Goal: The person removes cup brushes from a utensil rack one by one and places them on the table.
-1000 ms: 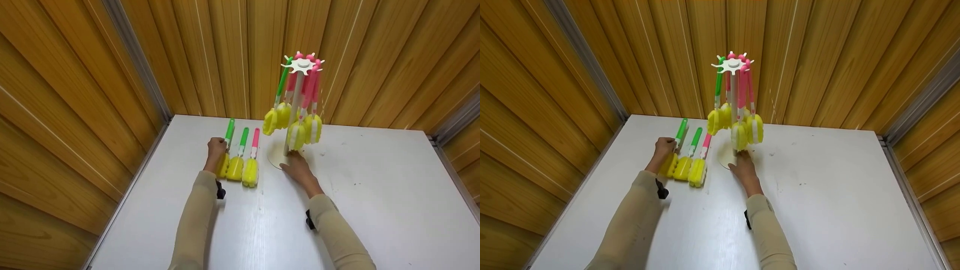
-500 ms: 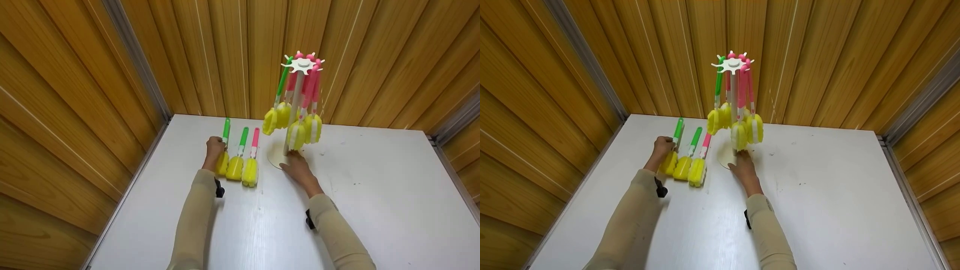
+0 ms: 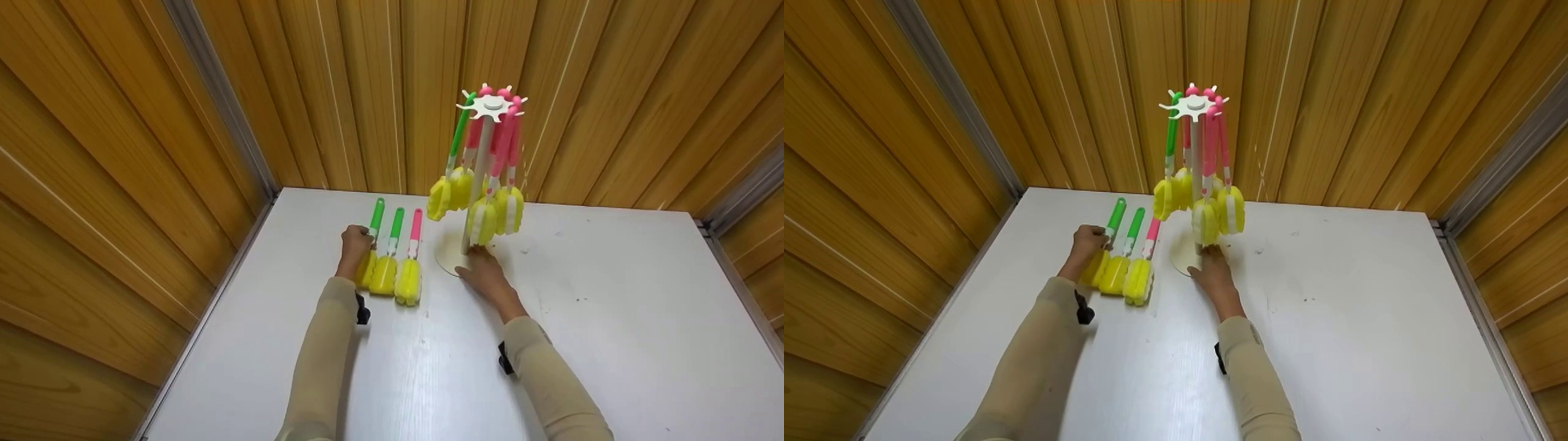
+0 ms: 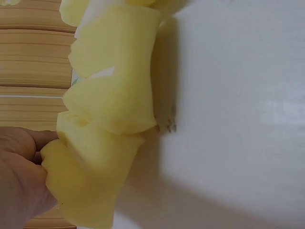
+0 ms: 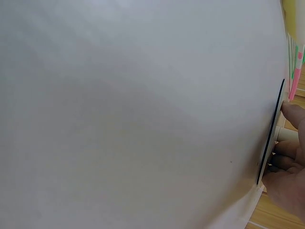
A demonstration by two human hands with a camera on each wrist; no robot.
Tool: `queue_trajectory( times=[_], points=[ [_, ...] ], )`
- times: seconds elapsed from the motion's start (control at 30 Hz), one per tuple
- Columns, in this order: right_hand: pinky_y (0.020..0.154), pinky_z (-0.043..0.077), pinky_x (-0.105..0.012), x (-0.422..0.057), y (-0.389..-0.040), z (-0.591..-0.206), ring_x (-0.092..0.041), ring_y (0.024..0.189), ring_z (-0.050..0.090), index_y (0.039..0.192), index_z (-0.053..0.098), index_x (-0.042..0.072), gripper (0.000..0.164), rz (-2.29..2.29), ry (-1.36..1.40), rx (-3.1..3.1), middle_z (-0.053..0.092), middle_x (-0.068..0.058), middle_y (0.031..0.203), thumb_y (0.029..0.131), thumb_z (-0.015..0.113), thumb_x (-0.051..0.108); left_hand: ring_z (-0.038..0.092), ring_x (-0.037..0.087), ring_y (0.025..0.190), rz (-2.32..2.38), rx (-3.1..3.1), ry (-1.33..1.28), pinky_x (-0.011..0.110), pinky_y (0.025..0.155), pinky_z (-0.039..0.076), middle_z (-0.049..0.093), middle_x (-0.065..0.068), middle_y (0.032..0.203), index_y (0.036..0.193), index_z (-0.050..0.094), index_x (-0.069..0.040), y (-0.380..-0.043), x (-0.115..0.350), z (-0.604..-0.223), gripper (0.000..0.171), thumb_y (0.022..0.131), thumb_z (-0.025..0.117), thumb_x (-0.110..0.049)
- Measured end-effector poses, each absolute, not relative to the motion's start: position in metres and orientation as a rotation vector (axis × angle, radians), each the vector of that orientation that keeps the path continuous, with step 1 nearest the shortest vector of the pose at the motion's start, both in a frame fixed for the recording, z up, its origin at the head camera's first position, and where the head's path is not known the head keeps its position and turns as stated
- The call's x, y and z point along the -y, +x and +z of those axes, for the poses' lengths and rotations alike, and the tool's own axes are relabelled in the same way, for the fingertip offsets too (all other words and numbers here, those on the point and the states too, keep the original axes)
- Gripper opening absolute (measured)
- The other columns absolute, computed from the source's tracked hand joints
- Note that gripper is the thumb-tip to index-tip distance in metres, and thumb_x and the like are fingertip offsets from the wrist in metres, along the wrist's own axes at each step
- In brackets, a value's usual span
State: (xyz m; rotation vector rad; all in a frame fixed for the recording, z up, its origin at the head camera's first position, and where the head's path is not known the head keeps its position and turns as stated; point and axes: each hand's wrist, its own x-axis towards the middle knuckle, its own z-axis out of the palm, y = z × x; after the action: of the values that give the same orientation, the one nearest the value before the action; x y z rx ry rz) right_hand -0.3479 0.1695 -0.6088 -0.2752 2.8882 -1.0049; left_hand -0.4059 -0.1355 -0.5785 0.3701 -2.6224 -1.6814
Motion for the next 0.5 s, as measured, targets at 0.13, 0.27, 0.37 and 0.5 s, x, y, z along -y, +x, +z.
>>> queue_trajectory(
  times=[0.13,0.27,0.37,0.5],
  points=[
    [0.121,0.025,-0.050,-0.1697,-0.3481,-0.6088,-0.037,0.151,0.025,0.158,0.024,-0.005,0.075,-1.007,-0.281,-2.895,0.023,-0.022,0.165,0.101,0.065,0.021,0.069,0.032,0.103,-1.676,2.631,0.356,0.039,0.089,0.057,0.062,0.028,0.129,0.134,0.057,0.012,-0.4066,0.1347,-0.5808,0.036,0.099,0.054,0.005],
    [0.120,0.026,-0.051,-0.1693,-0.3480,-0.6077,-0.039,0.150,0.027,0.156,0.029,-0.007,0.072,-1.008,-0.292,-2.899,0.027,-0.024,0.163,0.100,0.065,0.021,0.069,0.033,0.105,-1.661,2.643,0.335,0.040,0.091,0.057,0.062,0.028,0.130,0.133,0.058,0.013,-0.4063,0.1344,-0.5829,0.035,0.099,0.054,0.004],
    [0.120,0.026,-0.050,-0.1686,-0.3483,-0.6073,-0.038,0.150,0.027,0.157,0.026,-0.006,0.074,-0.996,-0.281,-2.900,0.027,-0.023,0.163,0.100,0.066,0.021,0.069,0.034,0.105,-1.636,2.652,0.320,0.041,0.092,0.057,0.062,0.028,0.129,0.132,0.059,0.012,-0.4050,0.1342,-0.5843,0.034,0.100,0.055,0.003],
    [0.121,0.025,-0.048,-0.1672,-0.3490,-0.6072,-0.037,0.151,0.026,0.159,0.021,-0.004,0.078,-0.988,-0.253,-2.899,0.024,-0.022,0.165,0.100,0.066,0.020,0.070,0.028,0.089,-1.571,2.662,0.326,0.038,0.082,0.057,0.069,0.023,0.108,0.113,0.069,0.010,-0.4046,0.1348,-0.5890,0.021,0.098,0.056,0.003]
  ],
)
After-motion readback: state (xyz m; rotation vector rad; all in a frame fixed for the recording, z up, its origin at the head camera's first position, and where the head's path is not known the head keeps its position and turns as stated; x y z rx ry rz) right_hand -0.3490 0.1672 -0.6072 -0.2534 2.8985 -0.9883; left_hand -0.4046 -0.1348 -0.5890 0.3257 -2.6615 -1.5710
